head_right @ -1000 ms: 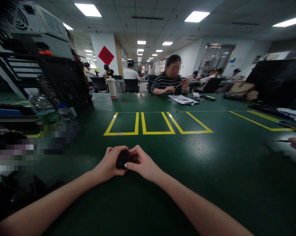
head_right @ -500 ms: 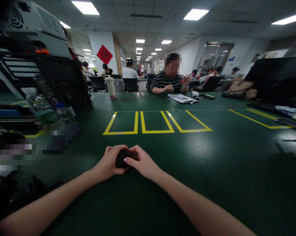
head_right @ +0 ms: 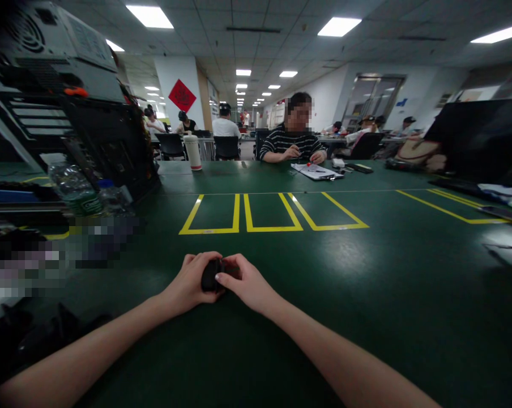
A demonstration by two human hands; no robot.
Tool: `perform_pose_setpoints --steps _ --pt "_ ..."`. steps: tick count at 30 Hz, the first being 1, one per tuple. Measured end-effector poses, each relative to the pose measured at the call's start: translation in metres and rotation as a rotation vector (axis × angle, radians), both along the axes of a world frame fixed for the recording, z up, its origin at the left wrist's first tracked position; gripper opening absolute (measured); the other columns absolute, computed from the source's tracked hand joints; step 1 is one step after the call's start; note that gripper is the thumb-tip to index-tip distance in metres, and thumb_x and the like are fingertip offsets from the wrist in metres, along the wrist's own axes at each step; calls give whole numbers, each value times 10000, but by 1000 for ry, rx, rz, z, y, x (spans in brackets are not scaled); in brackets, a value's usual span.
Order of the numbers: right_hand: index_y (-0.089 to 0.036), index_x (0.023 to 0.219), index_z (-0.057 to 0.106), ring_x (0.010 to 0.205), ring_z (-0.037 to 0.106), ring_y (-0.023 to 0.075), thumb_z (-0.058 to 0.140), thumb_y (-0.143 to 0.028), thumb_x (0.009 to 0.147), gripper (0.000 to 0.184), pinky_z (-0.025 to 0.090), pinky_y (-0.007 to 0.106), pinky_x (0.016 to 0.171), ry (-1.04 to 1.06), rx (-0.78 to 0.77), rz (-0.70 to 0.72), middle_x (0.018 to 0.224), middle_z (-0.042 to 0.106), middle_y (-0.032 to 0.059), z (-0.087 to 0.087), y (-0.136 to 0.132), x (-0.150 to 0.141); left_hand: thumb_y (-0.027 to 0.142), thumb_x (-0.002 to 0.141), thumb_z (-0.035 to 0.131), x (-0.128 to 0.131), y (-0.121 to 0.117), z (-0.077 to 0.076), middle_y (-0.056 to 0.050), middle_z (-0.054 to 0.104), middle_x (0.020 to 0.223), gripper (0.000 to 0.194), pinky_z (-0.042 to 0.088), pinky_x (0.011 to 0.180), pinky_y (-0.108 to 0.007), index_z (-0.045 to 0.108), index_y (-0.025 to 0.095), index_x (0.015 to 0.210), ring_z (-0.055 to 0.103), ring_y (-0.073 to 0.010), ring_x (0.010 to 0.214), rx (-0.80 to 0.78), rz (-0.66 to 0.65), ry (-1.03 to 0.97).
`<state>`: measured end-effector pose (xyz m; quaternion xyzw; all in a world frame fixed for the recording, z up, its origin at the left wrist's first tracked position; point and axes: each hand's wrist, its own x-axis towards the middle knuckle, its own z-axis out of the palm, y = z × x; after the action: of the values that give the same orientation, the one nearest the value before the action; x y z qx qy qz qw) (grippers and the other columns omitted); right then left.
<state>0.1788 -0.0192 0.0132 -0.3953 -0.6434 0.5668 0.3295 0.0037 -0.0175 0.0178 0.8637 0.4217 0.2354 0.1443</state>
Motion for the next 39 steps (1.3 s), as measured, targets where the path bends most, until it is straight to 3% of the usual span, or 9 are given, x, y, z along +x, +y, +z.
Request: perform_pose_setpoints --steps 5,13,17,22,27,31,39 --pt "-199 937 423 988 510 172 593 -220 709 286 419 359 860 118 -4 93 1023 498 20 3 -2 2 228 564 673 1 4 -10 -33 511 1035 604 297 791 -348 361 219 1081 484 -225 917 48 28 -7" --pt "-207 918 457 914 524 173 500 -341 770 204 456 356 788 40 8 -34 961 515 19 2 -1 -1 291 666 617 -1 -4 8 -51 510 1049 524 309 808 -368 356 218 1114 482 -230 945 -18 -15 10" --pt "-208 984 458 963 505 181 504 -321 771 245 433 378 833 8 0 -24 1017 500 28 0 0 -1 281 667 616 -1 -3 8 -48 508 1058 519 307 818 -369 359 217 1113 482 -227 950 -20 -13 12" --pt "-210 964 425 973 512 161 584 -205 718 293 427 350 855 147 0 90 1028 489 12 1 -4 1 246 642 627 0 -2 7 -55 508 1050 544 311 810 -367 361 205 1115 482 -231 940 -35 3 32" --pt "-207 913 449 903 533 162 510 -304 771 182 462 339 781 100 -1 17 958 501 11 1 -3 -1 268 664 619 -1 -3 9 -54 504 1066 529 309 815 -367 360 215 1122 480 -231 952 -44 -9 14" --pt "-212 964 448 922 523 175 524 -330 757 250 449 365 803 30 7 -46 988 499 22 0 -1 -2 279 671 615 -1 -3 10 -47 508 1054 507 316 811 -364 369 219 1110 483 -227 946 -64 -5 13" --pt "-220 954 446 1002 503 170 583 -234 720 271 423 360 860 113 -31 48 1047 493 12 3 -5 3 282 663 619 0 -2 9 -49 512 1043 515 324 790 -368 368 222 1110 488 -231 931 -66 2 13"
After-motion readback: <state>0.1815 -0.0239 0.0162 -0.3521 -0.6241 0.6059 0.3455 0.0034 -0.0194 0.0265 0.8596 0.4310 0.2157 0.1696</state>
